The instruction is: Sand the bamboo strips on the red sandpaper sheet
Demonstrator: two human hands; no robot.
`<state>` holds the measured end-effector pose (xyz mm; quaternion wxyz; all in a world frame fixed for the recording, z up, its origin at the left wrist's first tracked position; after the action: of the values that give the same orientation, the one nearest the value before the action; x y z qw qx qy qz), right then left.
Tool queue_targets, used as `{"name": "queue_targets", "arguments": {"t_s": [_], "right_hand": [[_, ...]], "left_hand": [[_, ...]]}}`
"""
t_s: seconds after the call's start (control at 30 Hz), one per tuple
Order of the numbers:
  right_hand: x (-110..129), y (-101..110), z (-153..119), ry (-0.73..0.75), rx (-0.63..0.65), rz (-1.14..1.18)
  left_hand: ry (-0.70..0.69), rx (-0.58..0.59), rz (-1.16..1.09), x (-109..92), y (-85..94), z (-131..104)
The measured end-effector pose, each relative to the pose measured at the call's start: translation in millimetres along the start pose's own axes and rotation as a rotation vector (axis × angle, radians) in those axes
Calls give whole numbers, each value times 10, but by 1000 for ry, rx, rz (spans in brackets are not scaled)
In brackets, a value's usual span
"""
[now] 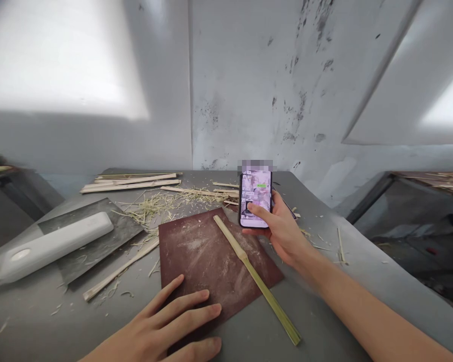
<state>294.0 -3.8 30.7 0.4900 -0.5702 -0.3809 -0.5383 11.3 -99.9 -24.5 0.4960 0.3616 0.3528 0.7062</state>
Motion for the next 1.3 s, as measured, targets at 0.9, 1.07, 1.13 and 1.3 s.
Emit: {"name": "queue_targets", "arguments": {"t_s": [0.9, 1.07, 1.13, 1.3], "right_hand": [[-39, -55, -51, -23, 46, 37], [-32, -69, -62, -43, 37, 44], [-29, -74, -66, -51, 25, 47], [-4, -70, -66, -27, 22, 17]], "left_hand": [[-8, -2, 33, 8, 138, 77], [-8, 29, 29, 0, 115, 76], [-5, 117, 13, 12, 208, 122], [-6, 179, -15, 18, 362, 182]]}}
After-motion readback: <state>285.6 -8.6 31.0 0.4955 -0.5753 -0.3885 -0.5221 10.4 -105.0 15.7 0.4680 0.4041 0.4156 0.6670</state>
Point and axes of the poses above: each hand's wrist, its own z-axis towards the middle knuckle, its own y-axis out of the back of the hand, x = y × z, the point moved 4 cm from there along z, towards the middle knuckle
